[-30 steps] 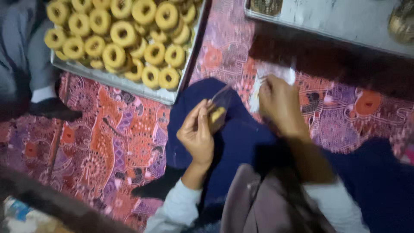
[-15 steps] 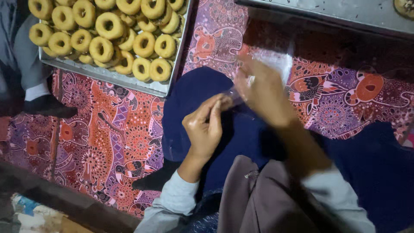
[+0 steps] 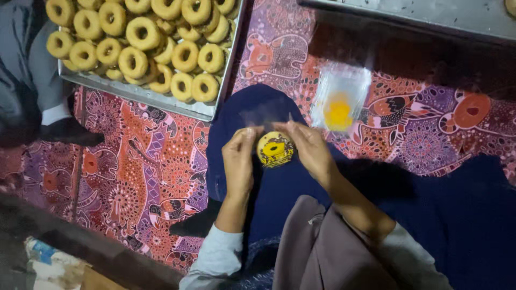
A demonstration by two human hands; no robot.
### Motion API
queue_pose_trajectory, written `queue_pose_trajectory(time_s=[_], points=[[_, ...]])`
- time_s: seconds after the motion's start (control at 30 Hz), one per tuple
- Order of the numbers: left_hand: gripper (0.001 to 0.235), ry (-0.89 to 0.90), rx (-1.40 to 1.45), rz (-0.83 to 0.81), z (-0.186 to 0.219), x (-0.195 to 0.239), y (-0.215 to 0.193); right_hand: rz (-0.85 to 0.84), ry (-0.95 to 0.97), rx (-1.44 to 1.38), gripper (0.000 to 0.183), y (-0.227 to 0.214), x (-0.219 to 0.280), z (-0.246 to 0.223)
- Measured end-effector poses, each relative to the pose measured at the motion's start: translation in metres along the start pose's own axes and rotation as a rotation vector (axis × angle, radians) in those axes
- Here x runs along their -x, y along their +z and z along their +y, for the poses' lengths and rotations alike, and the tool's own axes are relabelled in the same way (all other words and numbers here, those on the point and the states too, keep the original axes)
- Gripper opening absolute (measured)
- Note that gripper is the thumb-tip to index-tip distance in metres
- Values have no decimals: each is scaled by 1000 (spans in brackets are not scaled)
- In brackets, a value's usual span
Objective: The person sits on the floor and repeatedly picks doughnuts from a metal tray, places them into small plastic bags, and sets the filled bags aside. The person handles both plain and chocolate-topped doughnuts.
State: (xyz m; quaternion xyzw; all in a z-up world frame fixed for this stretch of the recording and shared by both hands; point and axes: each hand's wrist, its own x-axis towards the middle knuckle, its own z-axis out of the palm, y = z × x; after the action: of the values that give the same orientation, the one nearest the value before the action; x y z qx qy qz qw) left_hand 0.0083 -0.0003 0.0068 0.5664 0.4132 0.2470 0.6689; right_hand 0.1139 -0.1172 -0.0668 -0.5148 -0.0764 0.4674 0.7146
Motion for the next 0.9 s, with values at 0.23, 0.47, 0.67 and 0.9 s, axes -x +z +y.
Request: queue_pose_trajectory(time_s=[0.23,0.47,0.67,0.9], points=[[16,358,-183,103,-6,7,5,284,-686,540,16,2,21,-24],[14,474,-659,-54,-33,-9,37,391,-115,278,26,-52,-3,26],[21,657,-602,-334,-107,-66,157,681,-134,147,37,-187,-25,26],[26,500,-1087,-547,-167,-99,183,889,-467,1329,42,-218,-9,22]])
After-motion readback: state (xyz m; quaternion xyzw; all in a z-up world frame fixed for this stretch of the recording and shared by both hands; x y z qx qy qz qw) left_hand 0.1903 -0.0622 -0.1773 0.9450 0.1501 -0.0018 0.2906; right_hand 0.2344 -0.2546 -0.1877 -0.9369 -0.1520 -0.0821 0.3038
